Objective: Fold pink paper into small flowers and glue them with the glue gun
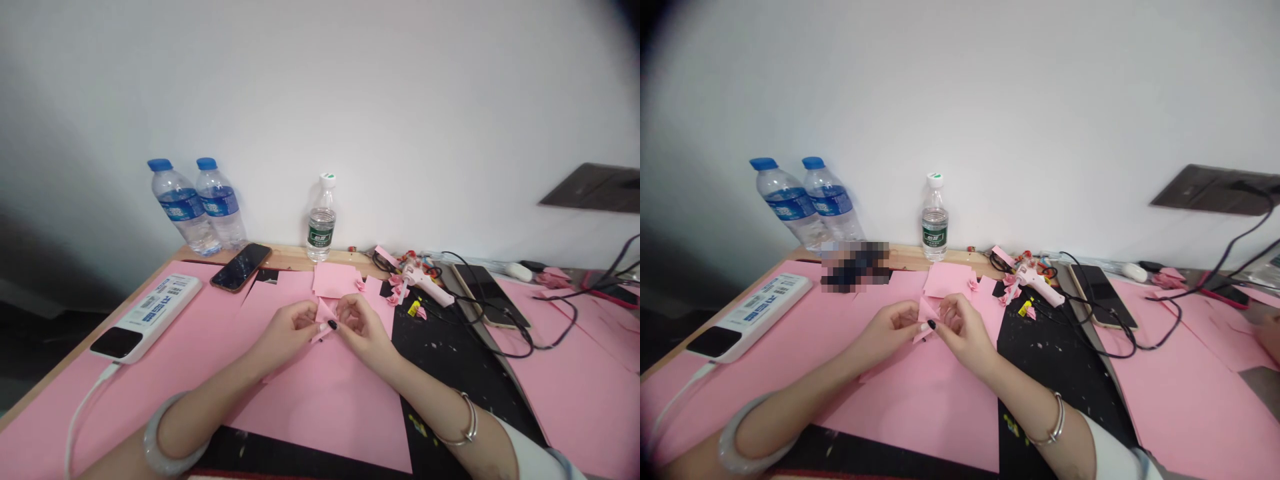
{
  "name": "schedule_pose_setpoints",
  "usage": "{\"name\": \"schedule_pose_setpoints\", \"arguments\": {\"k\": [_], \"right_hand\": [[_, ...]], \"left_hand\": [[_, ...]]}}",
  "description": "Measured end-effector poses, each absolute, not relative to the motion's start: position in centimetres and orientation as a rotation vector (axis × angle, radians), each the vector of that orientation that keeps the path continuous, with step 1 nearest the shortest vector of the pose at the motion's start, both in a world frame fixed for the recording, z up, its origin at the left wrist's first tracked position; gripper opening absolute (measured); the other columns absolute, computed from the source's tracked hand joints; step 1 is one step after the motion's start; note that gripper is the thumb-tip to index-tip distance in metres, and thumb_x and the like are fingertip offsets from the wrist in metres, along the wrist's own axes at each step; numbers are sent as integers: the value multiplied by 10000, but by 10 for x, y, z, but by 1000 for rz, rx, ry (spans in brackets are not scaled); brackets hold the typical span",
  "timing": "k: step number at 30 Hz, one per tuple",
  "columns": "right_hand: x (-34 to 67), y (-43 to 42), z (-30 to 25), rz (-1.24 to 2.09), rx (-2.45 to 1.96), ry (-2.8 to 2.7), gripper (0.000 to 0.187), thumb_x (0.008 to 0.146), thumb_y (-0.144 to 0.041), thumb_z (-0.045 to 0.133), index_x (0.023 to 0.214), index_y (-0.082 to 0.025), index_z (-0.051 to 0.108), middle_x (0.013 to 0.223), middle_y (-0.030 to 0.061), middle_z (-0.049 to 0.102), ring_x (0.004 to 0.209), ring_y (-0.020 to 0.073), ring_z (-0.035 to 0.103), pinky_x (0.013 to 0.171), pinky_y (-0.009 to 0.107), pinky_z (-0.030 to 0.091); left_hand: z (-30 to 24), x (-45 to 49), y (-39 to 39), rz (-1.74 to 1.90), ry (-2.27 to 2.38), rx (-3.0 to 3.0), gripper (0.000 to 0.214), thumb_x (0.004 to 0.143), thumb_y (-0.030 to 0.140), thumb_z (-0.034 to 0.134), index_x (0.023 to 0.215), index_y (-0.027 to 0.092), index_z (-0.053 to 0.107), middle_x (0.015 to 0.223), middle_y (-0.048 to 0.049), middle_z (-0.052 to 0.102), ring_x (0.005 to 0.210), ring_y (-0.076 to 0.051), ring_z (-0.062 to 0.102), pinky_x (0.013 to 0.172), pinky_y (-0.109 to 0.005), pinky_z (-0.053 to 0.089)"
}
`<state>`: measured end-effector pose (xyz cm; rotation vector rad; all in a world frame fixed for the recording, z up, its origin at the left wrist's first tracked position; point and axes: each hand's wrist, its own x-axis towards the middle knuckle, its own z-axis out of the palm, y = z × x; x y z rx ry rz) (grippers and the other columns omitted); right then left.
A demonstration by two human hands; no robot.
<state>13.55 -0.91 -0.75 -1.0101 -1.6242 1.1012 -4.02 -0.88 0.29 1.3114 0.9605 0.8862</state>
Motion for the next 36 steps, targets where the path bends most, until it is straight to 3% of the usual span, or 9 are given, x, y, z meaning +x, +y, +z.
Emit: {"name": "schedule_pose_setpoints", "arguments": {"k": [6,16,21,27,36], "right_hand": [[136,-10,-7,986,-1036,-1706,105,818,-222,607,852,-208,509,782,-2,470,613,128,445,498,234,368],[136,-5,-13,1097,-1029,-1487,215,773,-286,643,863,-231,456,707,-30,481,600,133,456,529,246,387],[137,-6,-14,1085,-1085,-1553,177,803,-338,620,789,-216,493,627,-40,458,560,131,439,517,254,366],[137,-6,-15,1064,-1091,-1492,176,785,-310,640,836,-216,500,661,-36,476,549,125,427,504,250,358],[138,-5,-19,1046,-1091,-1554,143,817,-317,619,772,-199,554,621,-23,509,551,140,475,539,270,405]], "left_hand": [[1,-37,-13,806,940,1329,68,788,219,633,817,167,602,696,5,624,642,-173,653,634,-287,502],[2,-40,-10,826,1016,1401,86,769,235,642,718,167,629,702,-8,619,674,-163,617,673,-278,481],[0,-42,-8,800,1052,1446,129,782,248,625,685,168,653,704,-14,621,665,-169,613,664,-280,477],[1,-44,-9,799,1065,1502,219,797,251,600,613,160,675,718,-23,605,669,-162,599,656,-262,463],[-1,-43,-9,776,1049,1344,216,786,355,657,769,145,705,742,-50,695,770,-216,655,723,-310,505]]}}
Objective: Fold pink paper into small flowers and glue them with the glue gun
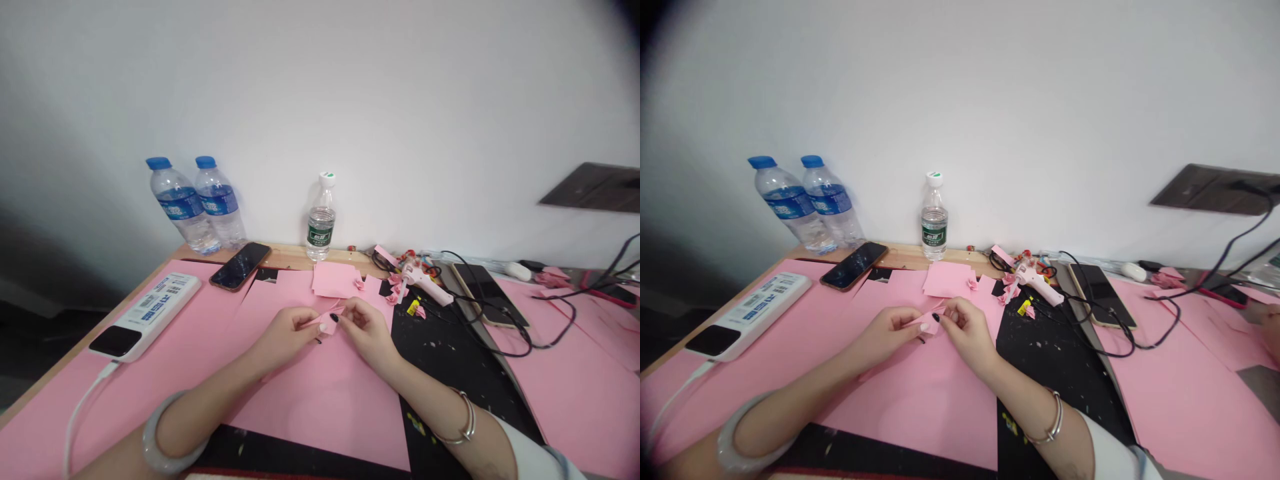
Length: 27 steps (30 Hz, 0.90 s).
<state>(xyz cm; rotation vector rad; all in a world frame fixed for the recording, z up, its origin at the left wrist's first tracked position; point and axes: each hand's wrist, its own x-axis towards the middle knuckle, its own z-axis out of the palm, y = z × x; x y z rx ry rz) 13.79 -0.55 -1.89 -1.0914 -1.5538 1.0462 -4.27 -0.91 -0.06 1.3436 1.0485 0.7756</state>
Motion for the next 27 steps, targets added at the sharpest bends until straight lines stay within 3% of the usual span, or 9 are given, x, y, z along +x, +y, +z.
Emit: {"name": "schedule_pose_setpoints", "arguments": {"k": [7,13,21,27], "right_hand": [[140,-8,-16,779,-1003,-1729,177,869,-168,530,697,-210,519,704,13,546,643,160,518,593,280,425],[143,-10,-11,467,-891,-1952,202,913,-93,453,892,-215,613,918,83,636,867,198,605,744,334,502],[144,-12,-8,47,-826,-2079,233,912,-90,485,1002,-208,664,1005,120,679,868,220,612,696,352,536],[142,-12,-3,-143,-705,-2107,201,907,-88,521,993,-176,680,990,97,741,909,227,617,772,380,552]], "left_hand": [[3,-38,-13,818,900,1019,253,767,389,694,806,145,641,850,-58,707,825,-233,707,780,-369,550],[0,-38,-14,812,868,936,242,802,380,681,823,156,593,765,-35,714,760,-225,736,745,-332,553],[-1,-38,-13,886,767,795,218,806,290,706,964,144,674,915,-83,752,838,-212,729,759,-304,569],[-5,-39,-14,928,734,746,175,792,287,728,818,114,729,788,-68,756,770,-175,724,767,-261,560]]}}
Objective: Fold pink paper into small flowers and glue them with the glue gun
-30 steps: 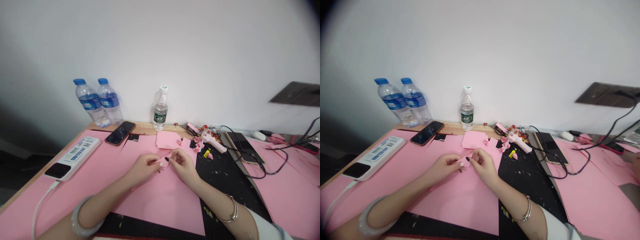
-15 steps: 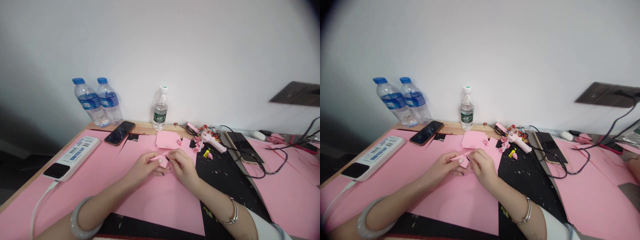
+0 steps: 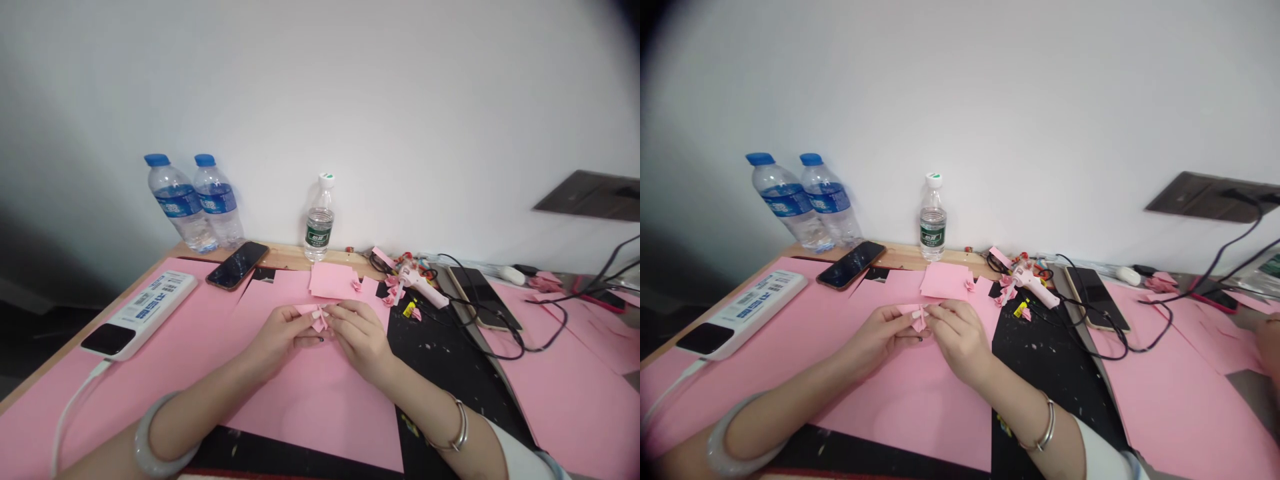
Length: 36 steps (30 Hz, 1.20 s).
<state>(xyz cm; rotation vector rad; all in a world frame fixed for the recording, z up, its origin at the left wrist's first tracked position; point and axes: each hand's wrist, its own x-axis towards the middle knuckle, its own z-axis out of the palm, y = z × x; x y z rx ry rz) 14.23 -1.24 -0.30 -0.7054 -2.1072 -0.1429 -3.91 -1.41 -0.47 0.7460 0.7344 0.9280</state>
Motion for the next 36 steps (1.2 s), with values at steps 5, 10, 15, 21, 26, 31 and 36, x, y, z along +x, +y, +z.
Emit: {"name": "schedule_pose_setpoints", "arguments": {"k": [5,10,15,21,26,31,36], "right_hand": [[143,-10,-3,-178,-717,-2133,208,911,-104,528,1032,-175,682,1000,92,746,948,227,623,787,373,555],[145,-7,-6,-121,-699,-2169,234,918,-105,506,1063,-171,676,1015,101,741,966,233,629,804,383,565],[145,-5,-11,-19,-691,-2185,277,915,-86,485,1122,-179,643,1077,119,719,1016,242,612,845,417,555],[144,-8,-14,154,-752,-2105,340,892,-35,429,1116,-218,608,1222,135,604,1098,245,565,879,431,514],[141,-9,-15,513,-1030,-1798,297,875,-169,521,1169,-191,487,1122,133,578,999,238,575,770,366,510],[138,-6,-18,1147,-1070,-1610,200,893,-391,541,891,-197,489,653,-7,567,554,149,537,525,268,441],[135,-5,-19,1437,-991,-1502,314,850,-486,579,764,-192,512,546,-41,534,430,93,435,420,210,339]], "left_hand": [[-7,-38,-14,950,772,688,222,779,352,735,779,130,730,742,-58,751,756,-194,727,744,-278,561],[-9,-39,-13,939,772,727,198,785,320,734,790,123,729,766,-65,752,798,-200,721,800,-307,551],[-11,-41,-12,931,793,768,172,746,260,773,823,110,735,828,-95,761,838,-210,713,853,-340,534],[-6,-43,-11,903,811,853,156,750,256,762,848,134,752,857,-83,768,847,-184,700,850,-302,527],[-3,-42,-10,871,853,925,181,741,267,764,867,137,757,856,-79,774,823,-180,700,843,-298,526],[-4,-40,-11,851,931,925,178,665,267,817,648,150,685,669,-23,748,684,-170,695,752,-301,541],[-4,-40,-12,804,906,941,217,650,268,826,640,151,644,690,-30,754,702,-175,701,740,-302,543]]}}
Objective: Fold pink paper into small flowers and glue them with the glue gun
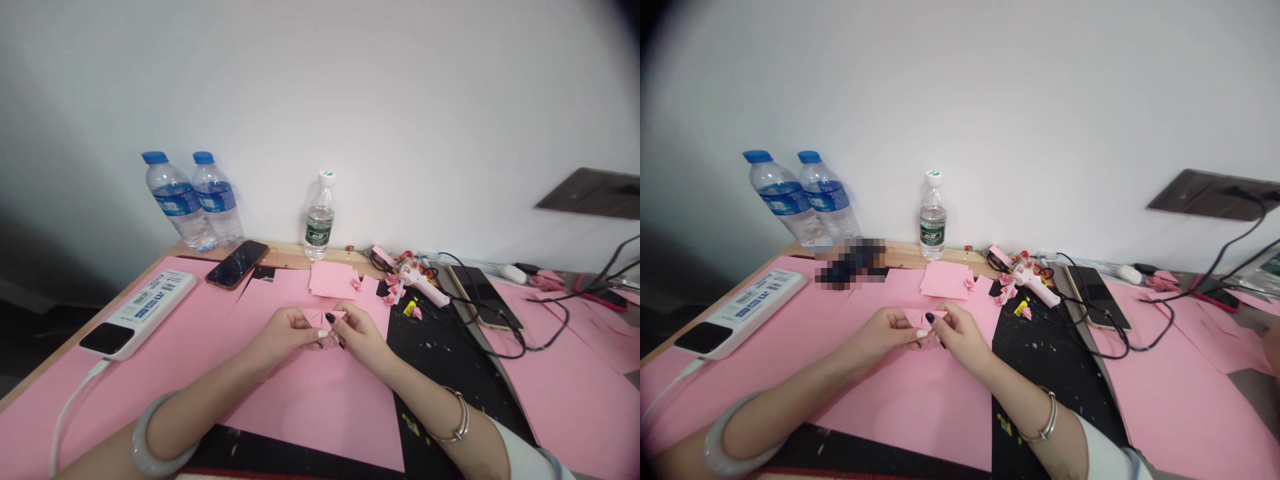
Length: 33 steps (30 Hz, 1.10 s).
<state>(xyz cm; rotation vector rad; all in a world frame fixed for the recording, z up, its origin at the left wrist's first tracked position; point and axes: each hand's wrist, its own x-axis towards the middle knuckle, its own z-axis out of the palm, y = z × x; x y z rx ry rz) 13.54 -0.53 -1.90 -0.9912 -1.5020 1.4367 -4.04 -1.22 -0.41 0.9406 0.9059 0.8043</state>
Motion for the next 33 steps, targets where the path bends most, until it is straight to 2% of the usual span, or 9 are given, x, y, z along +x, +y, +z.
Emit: {"name": "schedule_pose_setpoints", "arguments": {"k": [3,6,9,14,26,33], "right_hand": [[135,-4,-19,1454,-1007,-1426,356,818,-522,606,738,-188,513,485,-69,491,379,71,378,381,192,301],[135,-3,-19,1479,-1017,-1404,383,799,-545,618,725,-185,511,478,-70,502,365,66,378,367,188,294],[134,-4,-17,1534,-980,-1462,374,788,-529,640,723,-185,508,506,-57,533,393,76,431,386,195,313],[132,-10,-9,1590,-926,-1547,361,827,-528,596,712,-199,500,564,-37,554,483,124,548,468,238,408],[136,-9,-12,1575,-863,-1614,397,878,-523,534,652,-202,475,574,-11,536,535,156,549,521,271,415],[138,-10,-5,1476,-891,-1787,444,894,-522,502,596,-202,427,534,-37,479,490,120,483,489,236,349]], "left_hand": [[-3,-40,-12,811,903,930,230,653,273,823,632,150,630,686,-36,755,700,-179,705,740,-308,545],[-1,-39,-13,796,919,928,234,651,278,820,624,146,629,670,-43,754,680,-184,705,735,-316,547],[0,-39,-13,766,934,944,233,649,295,816,633,142,641,656,-56,753,702,-213,717,715,-322,545],[0,-38,-14,729,929,1008,268,628,294,820,791,125,690,638,-55,745,693,-242,729,660,-314,538],[0,-36,-13,737,903,1044,256,647,252,794,842,115,700,701,-68,750,636,-209,709,619,-298,529],[-2,-36,-18,615,840,1082,223,657,280,802,789,122,716,670,-70,746,637,-209,706,608,-285,515]]}}
